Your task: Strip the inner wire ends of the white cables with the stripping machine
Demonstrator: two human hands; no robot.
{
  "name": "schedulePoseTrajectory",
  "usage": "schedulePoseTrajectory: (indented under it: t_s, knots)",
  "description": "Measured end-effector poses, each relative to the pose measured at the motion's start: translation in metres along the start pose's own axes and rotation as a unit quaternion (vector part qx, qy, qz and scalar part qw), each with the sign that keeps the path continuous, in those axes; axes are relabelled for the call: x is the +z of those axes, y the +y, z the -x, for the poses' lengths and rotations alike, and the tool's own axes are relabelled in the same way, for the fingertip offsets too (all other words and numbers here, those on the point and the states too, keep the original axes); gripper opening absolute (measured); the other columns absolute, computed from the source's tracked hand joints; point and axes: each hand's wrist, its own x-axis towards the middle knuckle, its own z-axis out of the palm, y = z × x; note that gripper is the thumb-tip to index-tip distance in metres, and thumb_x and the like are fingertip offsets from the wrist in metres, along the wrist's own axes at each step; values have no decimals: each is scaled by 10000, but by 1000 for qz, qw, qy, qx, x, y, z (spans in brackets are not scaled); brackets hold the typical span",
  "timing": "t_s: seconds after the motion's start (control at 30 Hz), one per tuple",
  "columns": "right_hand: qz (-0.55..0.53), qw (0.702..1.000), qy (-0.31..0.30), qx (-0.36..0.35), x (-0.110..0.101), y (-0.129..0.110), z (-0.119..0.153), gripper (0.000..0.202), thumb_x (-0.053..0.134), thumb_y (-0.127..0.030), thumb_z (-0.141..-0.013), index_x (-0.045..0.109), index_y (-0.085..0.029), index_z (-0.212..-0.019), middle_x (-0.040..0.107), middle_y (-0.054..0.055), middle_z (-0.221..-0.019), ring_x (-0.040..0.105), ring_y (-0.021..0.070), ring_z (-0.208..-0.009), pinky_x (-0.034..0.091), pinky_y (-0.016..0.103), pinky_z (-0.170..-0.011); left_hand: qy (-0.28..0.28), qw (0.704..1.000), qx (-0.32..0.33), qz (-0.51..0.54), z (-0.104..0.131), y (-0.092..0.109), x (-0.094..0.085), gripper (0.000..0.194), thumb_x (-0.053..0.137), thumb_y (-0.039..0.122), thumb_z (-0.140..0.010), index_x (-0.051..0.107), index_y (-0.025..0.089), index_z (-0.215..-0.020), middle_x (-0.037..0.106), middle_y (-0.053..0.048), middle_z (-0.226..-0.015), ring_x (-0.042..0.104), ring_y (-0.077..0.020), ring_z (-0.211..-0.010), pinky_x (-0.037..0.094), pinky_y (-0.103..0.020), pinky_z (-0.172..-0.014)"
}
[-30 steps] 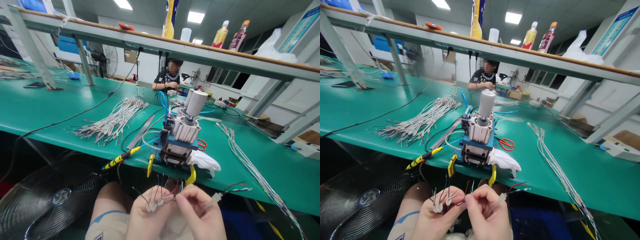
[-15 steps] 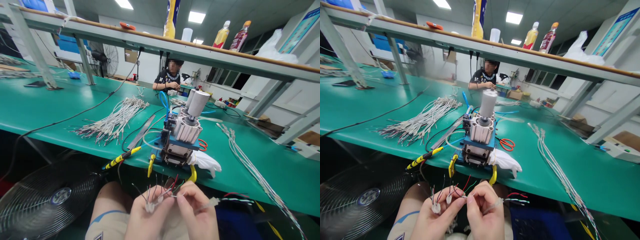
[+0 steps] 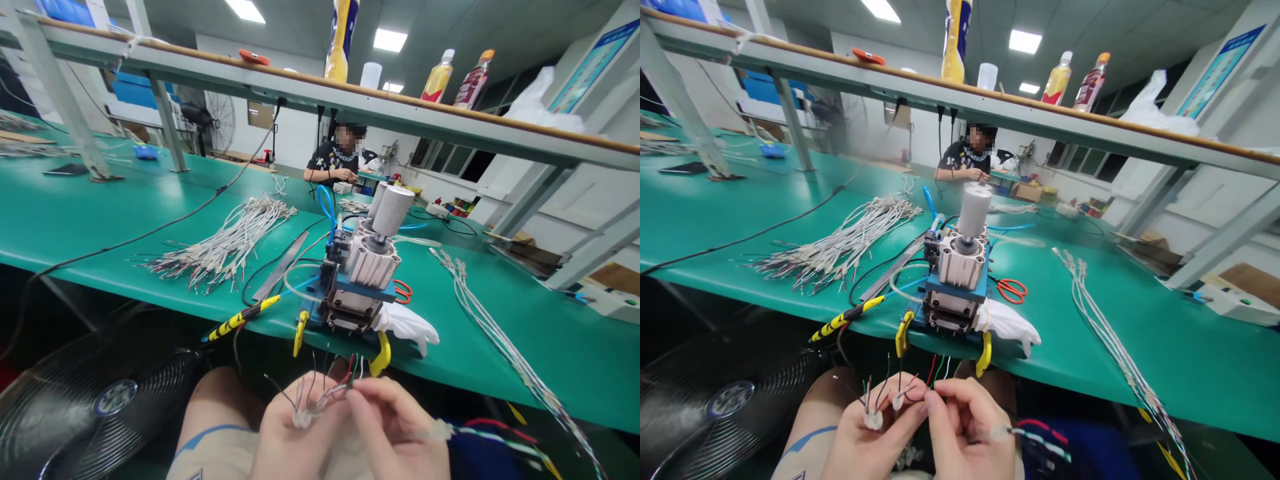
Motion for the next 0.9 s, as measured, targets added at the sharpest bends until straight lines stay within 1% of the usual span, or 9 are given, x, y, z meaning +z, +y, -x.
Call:
schedulePoseTrajectory:
  t_s: [0.07,0.13,0.23,0.4,0.57,0.67,0.77,0.83,0.9]
  knots:
    - [-16,999,-5,43,-1,1,-4,261,825,-436,-717,775,-197,-810,615,19,-554,625,201,-508,491,243,-427,3,1000,9,-12,0,0,0,264,895,306,-648,682,153,-614,602,2,-630,547,-124,-590,534,-176,-575]
    - [-17,997,-46,60,-4,0,-9,253,817,-422,-732,783,-191,-828,624,21,-526,652,218,-523,518,248,-441,-4,999,8,-38,0,-1,-1,259,882,310,-671,682,152,-628,607,-3,-639,553,-129,-601,530,-177,-574]
    - [1,995,-96,8,-8,-3,-13,128,791,-331,-768,789,-203,-767,706,61,-631,662,213,-548,533,250,-468,-22,998,1,-67,0,-3,-4,226,841,309,-734,681,162,-675,606,0,-673,548,-130,-628,518,-180,-589]
    - [65,989,-96,-94,-8,-7,-13,84,715,-256,-830,767,-217,-777,661,54,-683,643,200,-603,489,238,-489,-41,998,1,-54,0,-6,-7,223,793,317,-781,659,169,-681,562,13,-644,514,-133,-611,481,-191,-556]
    - [153,959,-216,-103,-20,-9,-26,169,618,-286,-915,746,-205,-840,643,61,-713,613,191,-593,451,243,-475,-76,992,15,-95,-2,-7,-11,328,725,295,-839,536,177,-599,504,22,-644,461,-129,-625,458,-195,-593]
    - [187,937,-266,-131,-26,-7,-27,192,557,-266,-948,710,-210,-847,646,65,-764,610,195,-635,484,264,-565,-116,986,3,-118,-4,-1,-13,289,694,292,-861,583,164,-626,530,13,-660,468,-132,-646,455,-196,-620]
    - [200,944,-197,-176,-24,-1,-20,177,525,-212,-955,663,-231,-846,625,36,-766,581,176,-628,478,276,-650,-142,983,-38,-113,-4,8,-11,232,711,338,-839,689,146,-709,626,-26,-699,528,-155,-683,471,-204,-628]
    - [193,951,-125,-206,-20,3,-16,144,542,-178,-945,641,-236,-857,591,13,-740,559,157,-613,453,252,-618,-133,983,-58,-117,-2,13,-8,252,737,367,-809,712,137,-710,643,-38,-694,546,-164,-686,469,-206,-616]
    - [180,952,-85,-231,-16,4,-17,123,580,-160,-925,637,-229,-840,529,-13,-680,523,139,-575,422,227,-548,-100,984,-77,-123,1,15,-6,275,772,384,-766,710,131,-677,638,-38,-669,541,-161,-664,452,-204,-587]
